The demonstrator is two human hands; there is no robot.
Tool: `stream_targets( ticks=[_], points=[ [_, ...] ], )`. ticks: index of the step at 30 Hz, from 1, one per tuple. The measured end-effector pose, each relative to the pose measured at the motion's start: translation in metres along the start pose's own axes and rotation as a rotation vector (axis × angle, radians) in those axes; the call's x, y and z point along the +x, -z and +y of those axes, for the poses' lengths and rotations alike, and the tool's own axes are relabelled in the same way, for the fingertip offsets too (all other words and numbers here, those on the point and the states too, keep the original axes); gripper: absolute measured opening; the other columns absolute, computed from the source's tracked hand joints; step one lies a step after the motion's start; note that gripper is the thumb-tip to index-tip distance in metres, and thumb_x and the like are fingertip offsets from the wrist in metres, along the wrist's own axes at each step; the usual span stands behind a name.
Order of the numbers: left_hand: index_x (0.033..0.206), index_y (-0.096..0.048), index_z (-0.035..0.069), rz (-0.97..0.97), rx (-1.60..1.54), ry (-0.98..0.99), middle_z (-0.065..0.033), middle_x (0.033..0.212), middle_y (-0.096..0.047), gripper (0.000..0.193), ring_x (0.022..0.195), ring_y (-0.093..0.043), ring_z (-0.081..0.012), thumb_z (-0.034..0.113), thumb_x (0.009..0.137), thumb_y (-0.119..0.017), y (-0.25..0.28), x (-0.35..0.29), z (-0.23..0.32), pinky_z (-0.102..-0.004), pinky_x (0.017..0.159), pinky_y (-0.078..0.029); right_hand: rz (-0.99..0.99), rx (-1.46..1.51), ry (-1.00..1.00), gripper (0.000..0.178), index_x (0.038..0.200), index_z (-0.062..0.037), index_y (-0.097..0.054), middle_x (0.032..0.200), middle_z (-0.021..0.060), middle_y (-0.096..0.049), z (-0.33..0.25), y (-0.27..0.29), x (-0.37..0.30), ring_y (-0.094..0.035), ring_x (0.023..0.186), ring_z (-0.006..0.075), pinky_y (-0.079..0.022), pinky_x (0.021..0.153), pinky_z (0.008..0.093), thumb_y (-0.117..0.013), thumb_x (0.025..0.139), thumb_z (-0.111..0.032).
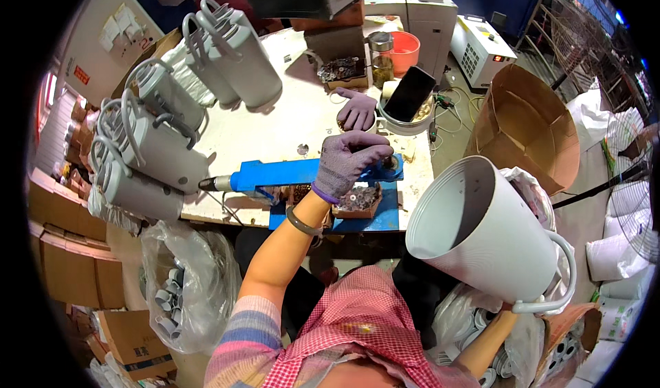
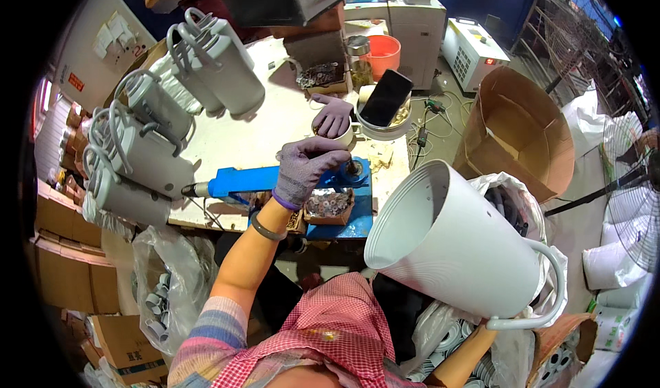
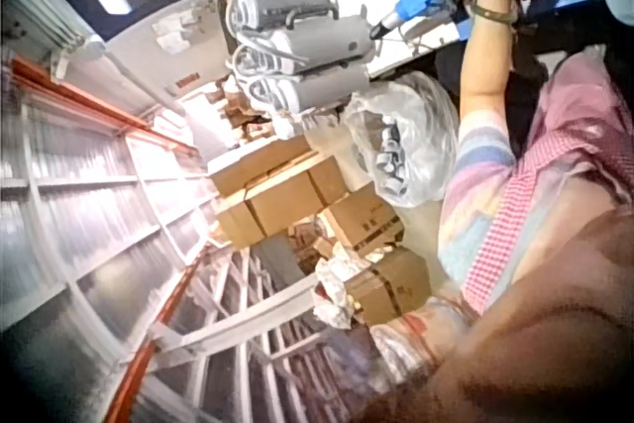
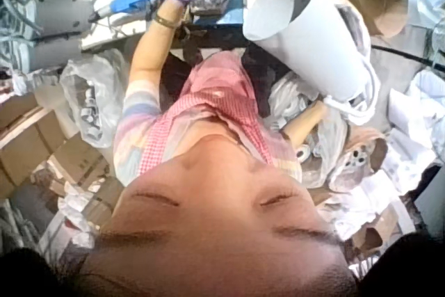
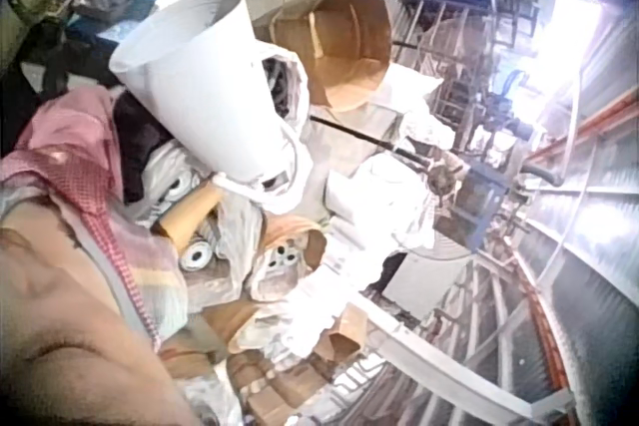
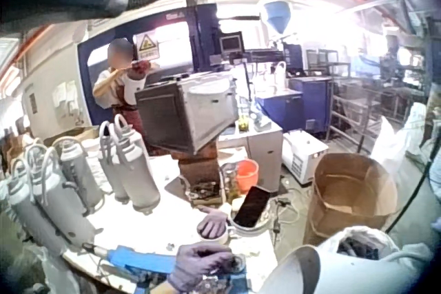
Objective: The person assembles grey plastic garden sprayers by attaching handles to the main bodies. They use a blue handheld tool to secure the handle joints, then place the completed units on a table. The process is repeated for multiple units in a workshop environment.
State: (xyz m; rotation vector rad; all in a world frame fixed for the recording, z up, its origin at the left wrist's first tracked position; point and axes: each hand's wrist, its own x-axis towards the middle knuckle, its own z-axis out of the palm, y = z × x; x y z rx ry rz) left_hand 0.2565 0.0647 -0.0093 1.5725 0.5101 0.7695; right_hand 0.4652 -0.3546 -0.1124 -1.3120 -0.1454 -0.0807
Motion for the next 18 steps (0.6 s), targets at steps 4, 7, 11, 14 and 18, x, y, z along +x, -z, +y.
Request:
stream_targets(
  ticks=[4, 7, 11, 14, 18],
  points=[
    [0.093, -0.074, -0.001, -0.085, 0.138, 0.038, -0.0061, 0.082, -0.072, 0.015, 0.073, -0.066, -0.0096, 0.009, 0.082, -0.078, -0.005, 0.006, 0.005, -0.0238, 0.071, -0.055, 0.019, 0.0, 0.0, 0.048, 0.123, -0.0023, -0.053, 0.115, 0.0133, -0.06, 0.005, 0.002, 0.0, -0.061, 0.099, 0.0202, -0.051, 0.087, 0.0324, -0.041, 0.099, -0.042],
    [0.094, -0.074, 0.0, -0.19, 0.419, -0.042, -0.0074, 0.081, -0.073, 0.017, 0.075, -0.068, -0.0107, 0.011, 0.081, -0.079, -0.007, 0.012, 0.023, -0.0248, 0.072, -0.056, 0.027, 0.002, -0.004, 0.048, 0.123, -0.0022, -0.053, 0.115, 0.0133, -0.06, 0.006, 0.004, 0.0, -0.061, 0.099, 0.0202, -0.051, 0.087, 0.0324, -0.042, 0.099, -0.042],
    [0.106, -0.072, 0.001, -0.303, 0.581, -0.028, -0.0087, 0.087, -0.073, 0.031, 0.079, -0.069, -0.0142, 0.015, 0.081, -0.08, 0.001, 0.022, 0.017, -0.0267, 0.076, -0.056, 0.023, 0.001, -0.008, 0.047, 0.123, -0.0022, -0.053, 0.115, 0.0132, -0.06, 0.007, 0.002, 0.003, -0.061, 0.099, 0.0202, -0.051, 0.087, 0.0323, -0.042, 0.099, -0.041],
    [0.119, -0.066, 0.001, -0.248, 0.613, -0.283, -0.0111, 0.098, -0.071, 0.045, 0.086, -0.069, -0.0173, 0.017, 0.079, -0.081, 0.007, 0.012, 0.013, -0.029, 0.081, -0.056, 0.007, -0.001, -0.022, 0.047, 0.123, -0.0021, -0.053, 0.115, 0.0132, -0.06, 0.008, 0.0, 0.003, -0.061, 0.099, 0.0202, -0.051, 0.087, 0.0323, -0.042, 0.099, -0.041],
    [0.126, -0.062, 0.001, -0.161, 0.434, -0.126, -0.0122, 0.109, -0.069, 0.058, 0.104, -0.066, -0.0208, 0.018, 0.075, -0.084, 0.027, -0.051, 0.023, -0.0315, 0.09, -0.054, 0.021, -0.016, -0.009, 0.047, 0.124, -0.0021, -0.053, 0.115, 0.0131, -0.06, 0.006, 0.008, 0.001, -0.061, 0.099, 0.0203, -0.051, 0.087, 0.0322, -0.042, 0.099, -0.04]
  ],
)
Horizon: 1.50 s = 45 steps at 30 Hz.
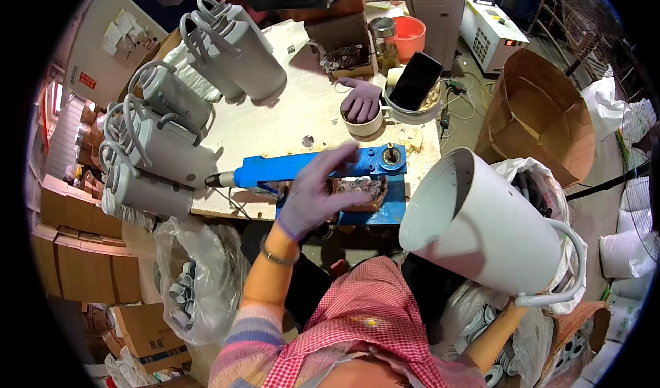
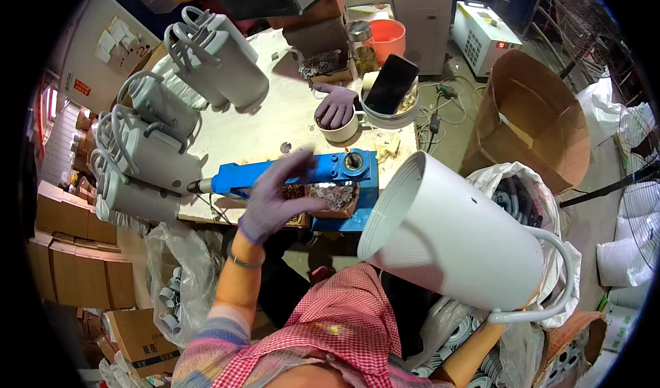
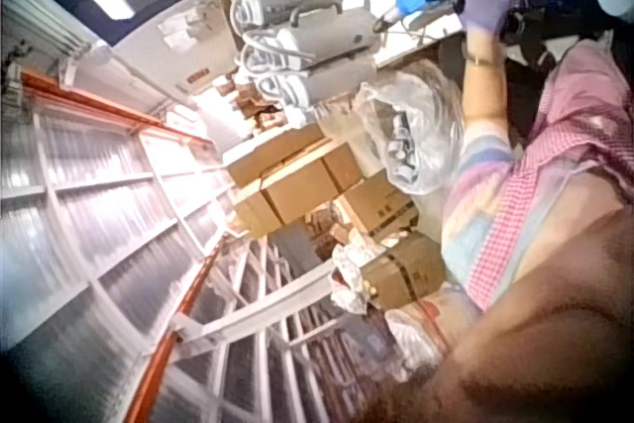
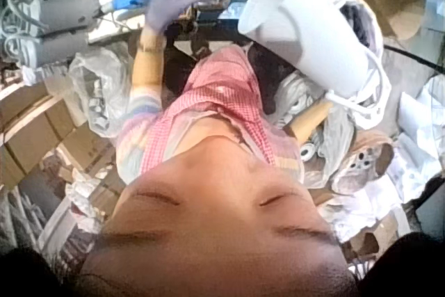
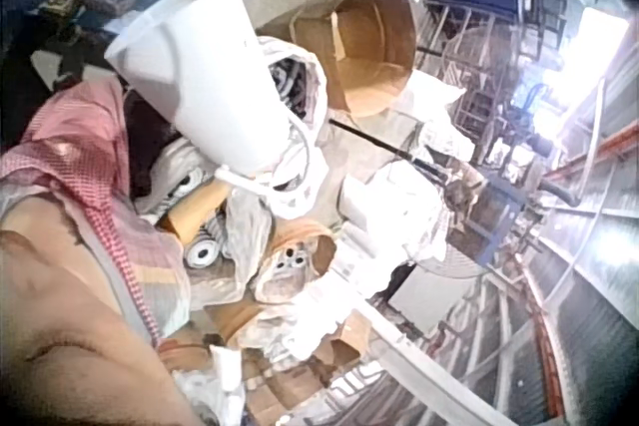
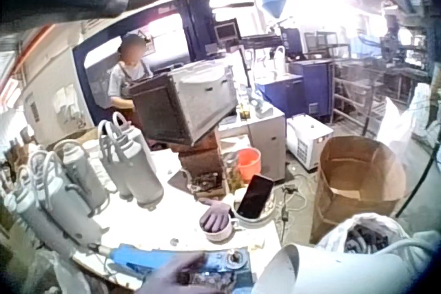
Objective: The person assembles grey plastic garden sprayers by attaching handles to the main bodies. They use a blue handheld tool to secure the handle joints, then place the completed units on a table. The process is repeated for multiple units in a workshop environment.
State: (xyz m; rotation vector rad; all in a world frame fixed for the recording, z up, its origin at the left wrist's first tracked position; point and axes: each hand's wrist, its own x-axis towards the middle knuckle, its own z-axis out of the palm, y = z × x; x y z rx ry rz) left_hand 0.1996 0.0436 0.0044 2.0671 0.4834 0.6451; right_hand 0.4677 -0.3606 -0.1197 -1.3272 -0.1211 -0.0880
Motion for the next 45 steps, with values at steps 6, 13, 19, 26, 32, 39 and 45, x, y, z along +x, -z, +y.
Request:
stream_targets(
  ticks=[6, 13, 19, 26, 32, 39, 45],
  points=[
    [0.096, -0.069, 0.01, 0.101, 0.744, -0.016, -0.0074, 0.094, -0.065, 0.035, 0.09, -0.061, -0.0287, 0.031, 0.072, -0.082, 0.004, -0.119, -0.099, -0.0417, 0.086, -0.047, -0.044, -0.007, -0.023, 0.046, 0.124, -0.002, -0.053, 0.115, 0.013, -0.061, 0.0, -0.004, 0.0, -0.061, 0.099, 0.0203, -0.051, 0.086, 0.0321, -0.043, 0.099, -0.04],
    [0.087, -0.071, 0.007, 0.314, 0.566, -0.15, -0.0074, 0.086, -0.064, 0.027, 0.081, -0.061, -0.0267, 0.02, 0.068, -0.085, 0.013, -0.127, -0.135, -0.0382, 0.074, -0.049, -0.069, -0.009, -0.022, 0.046, 0.124, -0.0019, -0.053, 0.115, 0.0129, -0.061, -0.003, -0.008, -0.01, -0.061, 0.099, 0.0203, -0.052, 0.086, 0.032, -0.043, 0.099, -0.039],
    [0.085, -0.072, 0.008, 0.454, 0.236, -0.046, -0.006, 0.083, -0.065, 0.023, 0.082, -0.06, -0.0242, 0.021, 0.068, -0.083, 0.004, -0.129, -0.149, -0.037, 0.074, -0.047, -0.079, -0.017, -0.024, 0.045, 0.124, -0.0018, -0.053, 0.115, 0.0128, -0.061, -0.006, -0.005, -0.015, -0.061, 0.099, 0.0203, -0.052, 0.086, 0.0319, -0.043, 0.099, -0.038],
    [0.094, -0.073, 0.013, 0.346, 0.616, -0.002, -0.007, 0.092, -0.063, 0.026, 0.091, -0.058, -0.0268, 0.032, 0.076, -0.077, -0.001, -0.106, -0.159, -0.0414, 0.084, -0.043, -0.086, -0.026, -0.019, 0.045, 0.125, -0.0017, -0.053, 0.115, 0.0127, -0.061, -0.012, -0.003, -0.017, -0.061, 0.099, 0.0203, -0.052, 0.086, 0.0318, -0.044, 0.099, -0.037],
    [0.108, -0.069, 0.005, 0.165, 0.409, -0.064, -0.0164, 0.095, -0.064, 0.033, 0.093, -0.062, -0.0338, 0.027, 0.084, -0.073, -0.015, -0.065, -0.104, -0.0427, 0.086, -0.05, -0.063, -0.036, 0.0, 0.044, 0.125, -0.0016, -0.053, 0.115, 0.0126, -0.061, -0.02, 0.006, -0.016, -0.062, 0.099, 0.0203, -0.052, 0.086, 0.0318, -0.044, 0.099, -0.036],
    [0.119, -0.068, 0.013, -0.366, 0.599, 0.129, -0.0164, 0.121, -0.062, 0.035, 0.109, -0.062, -0.0313, 0.035, 0.092, -0.06, -0.067, -0.019, -0.14, -0.0418, 0.096, -0.049, -0.057, -0.031, 0.009, 0.044, 0.125, -0.0015, -0.053, 0.115, 0.0125, -0.061, -0.021, 0.007, -0.012, -0.062, 0.099, 0.0204, -0.052, 0.086, 0.0316, -0.044, 0.099, -0.035],
    [0.113, -0.072, 0.016, -0.19, 0.476, 0.344, -0.0098, 0.112, -0.069, 0.026, 0.102, -0.066, -0.0287, 0.026, 0.09, -0.064, -0.062, -0.027, -0.158, -0.0394, 0.092, -0.051, -0.061, -0.034, 0.002, 0.043, 0.126, -0.0014, -0.053, 0.115, 0.0124, -0.061, -0.015, 0.002, -0.008, -0.062, 0.099, 0.0204, -0.052, 0.085, 0.0316, -0.045, 0.099, -0.034]
  ],
)
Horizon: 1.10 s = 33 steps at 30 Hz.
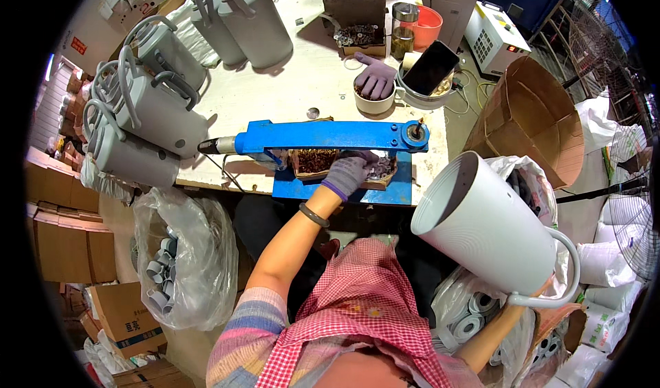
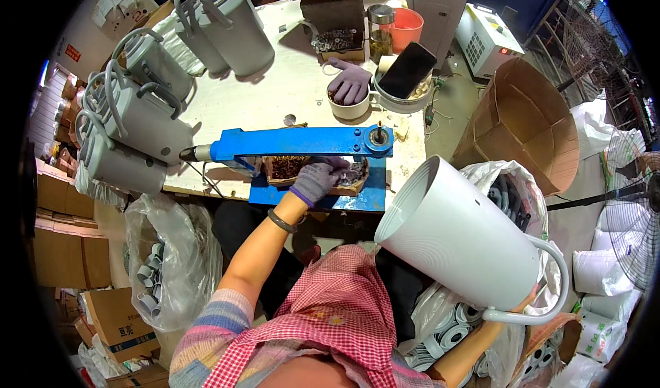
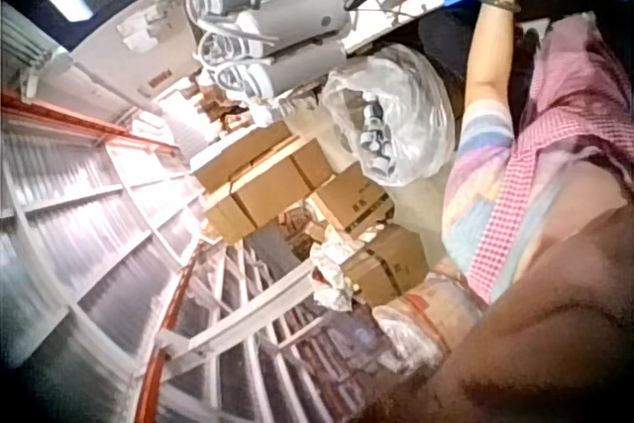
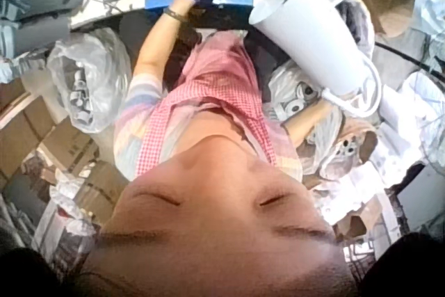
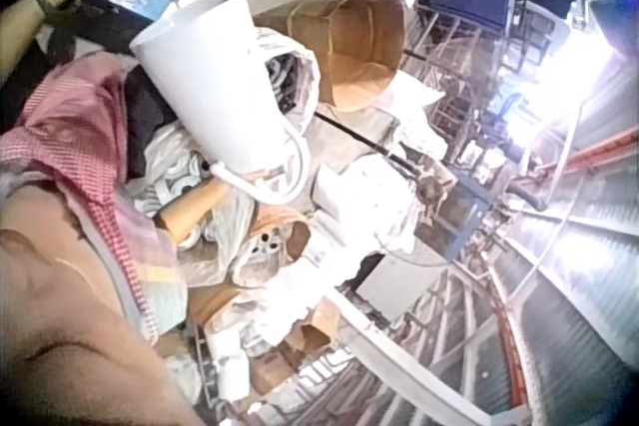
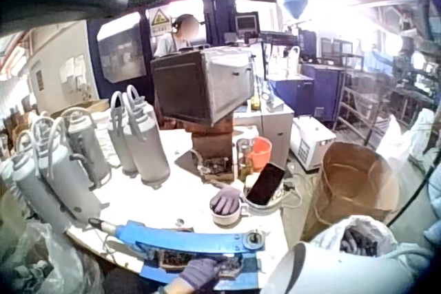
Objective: The person assembles grey plastic garden sprayers by attaching handles to the main bodies. They use a blue handheld tool to secure the handle joints, then place the completed units on a table. The process is repeated for multiple units in a workshop environment.
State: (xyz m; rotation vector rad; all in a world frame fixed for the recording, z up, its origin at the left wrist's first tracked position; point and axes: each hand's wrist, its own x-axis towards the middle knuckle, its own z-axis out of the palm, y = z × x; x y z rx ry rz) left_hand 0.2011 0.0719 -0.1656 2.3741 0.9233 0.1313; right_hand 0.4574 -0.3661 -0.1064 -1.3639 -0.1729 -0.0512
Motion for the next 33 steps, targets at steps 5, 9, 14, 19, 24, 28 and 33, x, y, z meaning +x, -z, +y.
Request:
stream_targets(
  ticks=[5, 9, 14, 19, 24, 28, 33],
  points=[
    [0.109, -0.074, 0.012, 0.12, -0.272, -0.06, -0.0127, 0.103, -0.072, 0.026, 0.09, -0.07, -0.0294, 0.023, 0.088, -0.065, 0.025, -0.014, 0.014, -0.037, 0.082, -0.054, -0.001, -0.001, -0.008, 0.043, 0.126, -0.0013, -0.053, 0.115, 0.0123, -0.061, 0.006, -0.006, 0.004, -0.062, 0.099, 0.0204, -0.052, 0.085, 0.0315, -0.045, 0.099, -0.034],
    [0.106, -0.074, 0.008, 0.205, -0.159, -0.206, -0.0143, 0.093, -0.073, 0.025, 0.083, -0.07, -0.0292, 0.021, 0.085, -0.068, 0.033, -0.028, 0.017, -0.0351, 0.077, -0.056, -0.01, 0.0, -0.012, 0.043, 0.126, -0.0013, -0.053, 0.116, 0.0122, -0.061, 0.009, -0.01, 0.006, -0.062, 0.099, 0.0204, -0.052, 0.085, 0.0314, -0.045, 0.099, -0.033],
    [0.098, -0.075, 0.007, 0.428, -0.223, -0.51, -0.0114, 0.1, -0.072, 0.018, 0.085, -0.069, -0.025, 0.005, 0.08, -0.073, 0.098, -0.057, 0.065, -0.0326, 0.077, -0.055, 0.004, 0.0, -0.015, 0.042, 0.126, -0.0012, -0.053, 0.116, 0.0121, -0.061, 0.011, -0.007, 0.008, -0.062, 0.099, 0.0204, -0.052, 0.085, 0.0314, -0.045, 0.099, -0.033],
    [0.097, -0.075, 0.004, 0.393, -0.318, -0.252, -0.0085, 0.089, -0.07, 0.017, 0.081, -0.066, -0.0169, 0.01, 0.082, -0.075, 0.127, -0.024, 0.068, -0.0277, 0.071, -0.053, 0.001, -0.002, -0.015, 0.042, 0.127, -0.0011, -0.053, 0.116, 0.0121, -0.061, 0.013, -0.012, 0.01, -0.062, 0.099, 0.0204, -0.052, 0.085, 0.0313, -0.046, 0.099, -0.032],
    [0.099, -0.075, 0.006, 0.331, -0.189, -0.18, -0.0065, 0.093, -0.065, 0.019, 0.073, -0.059, -0.0134, 0.013, 0.081, -0.075, 0.134, -0.026, 0.067, -0.0263, 0.067, -0.05, 0.002, -0.009, -0.013, 0.042, 0.127, -0.001, -0.053, 0.116, 0.012, -0.061, 0.014, -0.015, 0.012, -0.062, 0.099, 0.0204, -0.052, 0.085, 0.0312, -0.046, 0.099, -0.031],
    [0.104, -0.074, 0.006, 0.295, -0.279, -0.171, -0.0085, 0.098, -0.065, 0.025, 0.078, -0.061, -0.0135, 0.013, 0.08, -0.078, 0.159, -0.045, 0.057, -0.0257, 0.067, -0.051, 0.012, -0.012, -0.013, 0.041, 0.127, -0.001, -0.053, 0.116, 0.0119, -0.061, 0.015, -0.013, 0.014, -0.062, 0.099, 0.0205, -0.052, 0.085, 0.0311, -0.046, 0.099, -0.031],
    [0.108, -0.073, 0.008, 0.398, -0.095, -0.356, -0.0114, 0.101, -0.065, 0.034, 0.09, -0.065, -0.0253, 0.016, 0.075, -0.081, 0.157, -0.051, 0.035, -0.0332, 0.077, -0.053, 0.015, -0.019, -0.016, 0.041, 0.127, -0.0009, -0.053, 0.116, 0.0118, -0.061, 0.016, -0.015, 0.015, -0.062, 0.1, 0.0205, -0.052, 0.085, 0.0311, -0.046, 0.099, -0.03]
  ],
)
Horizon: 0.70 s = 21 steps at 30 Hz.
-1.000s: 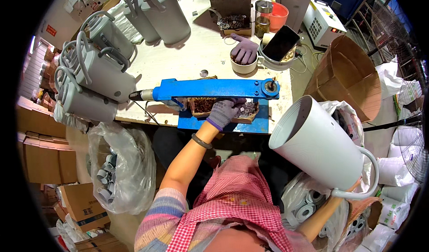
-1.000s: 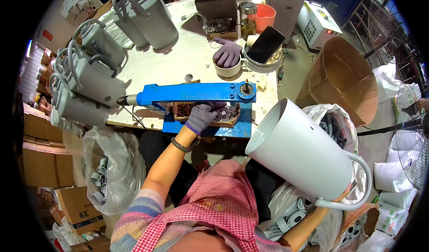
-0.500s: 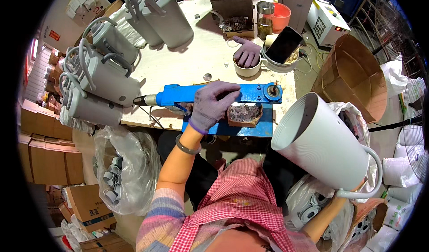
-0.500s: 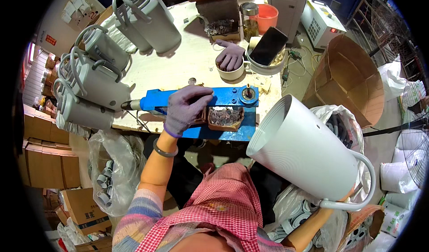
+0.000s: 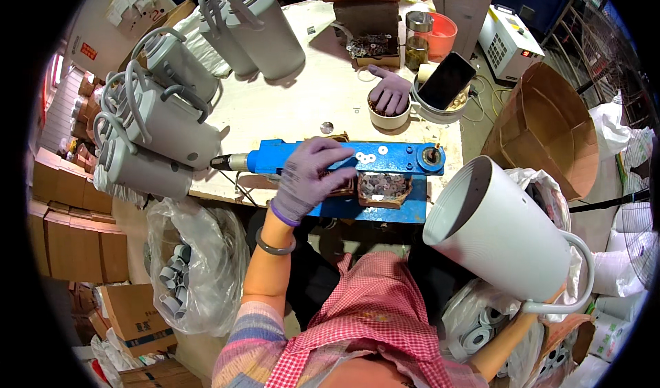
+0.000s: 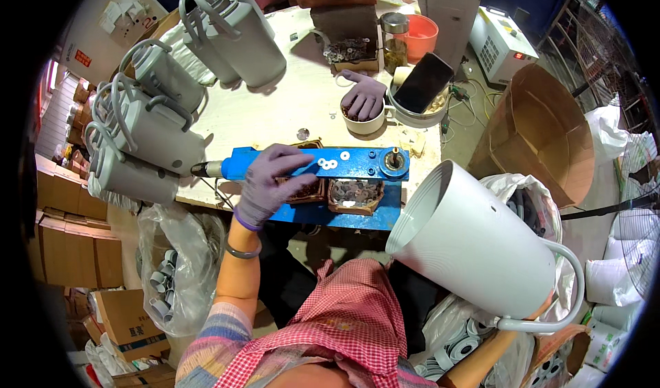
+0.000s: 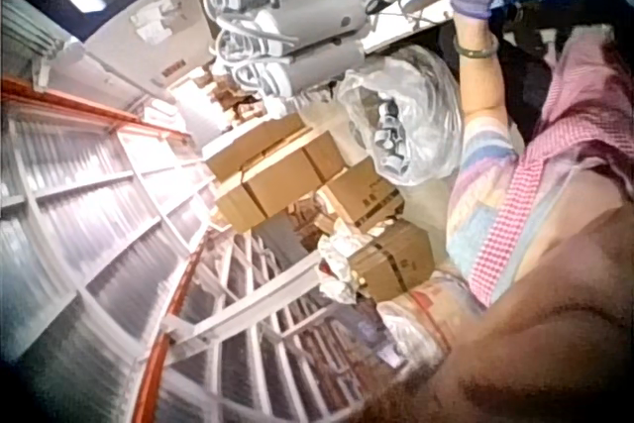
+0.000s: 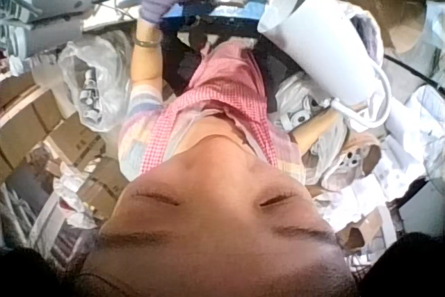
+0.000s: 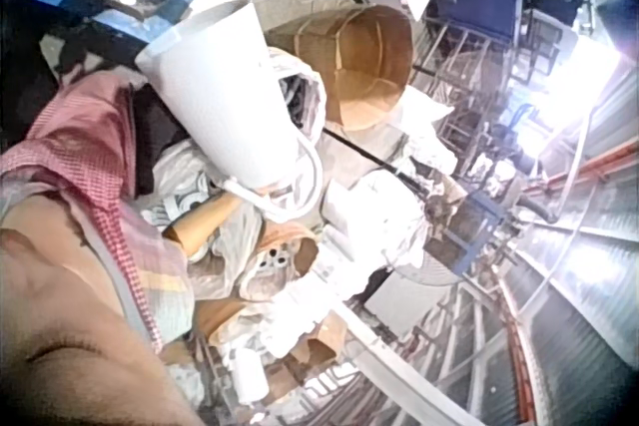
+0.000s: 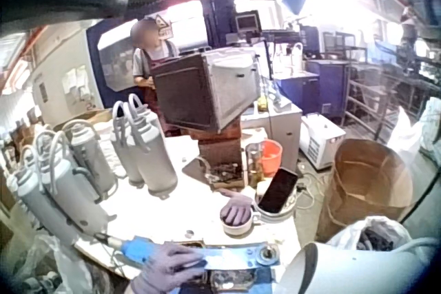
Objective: The person assembles grey plastic garden sprayers by attaching handles to the main bodies. They use a blue handheld tool to secure the handle joints, then place the completed units on a table. The process is repeated for multiple units in a workshop environment.
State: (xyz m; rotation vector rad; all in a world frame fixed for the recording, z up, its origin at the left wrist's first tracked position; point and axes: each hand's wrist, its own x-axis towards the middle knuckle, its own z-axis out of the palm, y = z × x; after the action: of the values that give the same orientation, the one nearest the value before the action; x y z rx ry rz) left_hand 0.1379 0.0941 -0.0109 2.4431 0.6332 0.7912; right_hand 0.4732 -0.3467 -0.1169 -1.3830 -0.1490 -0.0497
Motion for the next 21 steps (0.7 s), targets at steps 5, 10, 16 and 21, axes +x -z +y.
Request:
stream_targets(
  ticks=[5, 10, 16, 21],
  points=[
    [0.104, -0.073, 0.01, 0.174, 0.345, -0.225, -0.0076, 0.094, -0.063, 0.033, 0.082, -0.059, -0.0241, 0.018, 0.073, -0.083, -0.02, -0.012, -0.008, -0.035, 0.071, -0.049, -0.005, -0.011, 0.008, 0.041, 0.127, -0.0008, -0.053, 0.116, 0.0118, -0.061, -0.002, -0.005, 0.003, -0.062, 0.1, 0.0205, -0.052, 0.085, 0.031, -0.047, 0.099, -0.029],
    [0.094, -0.076, 0.005, 0.34, 0.129, 0.02, -0.006, 0.083, -0.066, 0.017, 0.079, -0.061, -0.0173, 0.004, 0.077, -0.08, -0.018, -0.029, -0.006, -0.0271, 0.066, -0.05, 0.007, -0.003, 0.009, 0.04, 0.128, -0.0007, -0.053, 0.116, 0.0117, -0.062, 0.001, -0.004, 0.005, -0.062, 0.1, 0.0205, -0.052, 0.084, 0.0309, -0.047, 0.099, -0.029],
    [0.104, -0.074, -0.001, 0.092, -0.588, 0.198, -0.0099, 0.095, -0.074, 0.022, 0.085, -0.068, -0.0113, 0.002, 0.082, -0.076, -0.045, 0.035, 0.062, -0.0233, 0.077, -0.055, -0.004, -0.004, 0.027, 0.04, 0.128, -0.0007, -0.053, 0.116, 0.0116, -0.062, 0.0, -0.008, 0.01, -0.062, 0.1, 0.0205, -0.053, 0.084, 0.0308, -0.047, 0.099, -0.028],
    [0.108, -0.073, 0.0, 0.007, -0.6, 0.178, -0.0126, 0.101, -0.074, 0.025, 0.089, -0.07, -0.013, 0.008, 0.085, -0.074, -0.071, 0.066, 0.069, -0.0257, 0.08, -0.056, 0.008, -0.001, 0.034, 0.04, 0.128, -0.0006, -0.053, 0.116, 0.0115, -0.062, -0.001, -0.001, 0.012, -0.062, 0.1, 0.0205, -0.053, 0.084, 0.0308, -0.047, 0.099, -0.027]
  ],
)
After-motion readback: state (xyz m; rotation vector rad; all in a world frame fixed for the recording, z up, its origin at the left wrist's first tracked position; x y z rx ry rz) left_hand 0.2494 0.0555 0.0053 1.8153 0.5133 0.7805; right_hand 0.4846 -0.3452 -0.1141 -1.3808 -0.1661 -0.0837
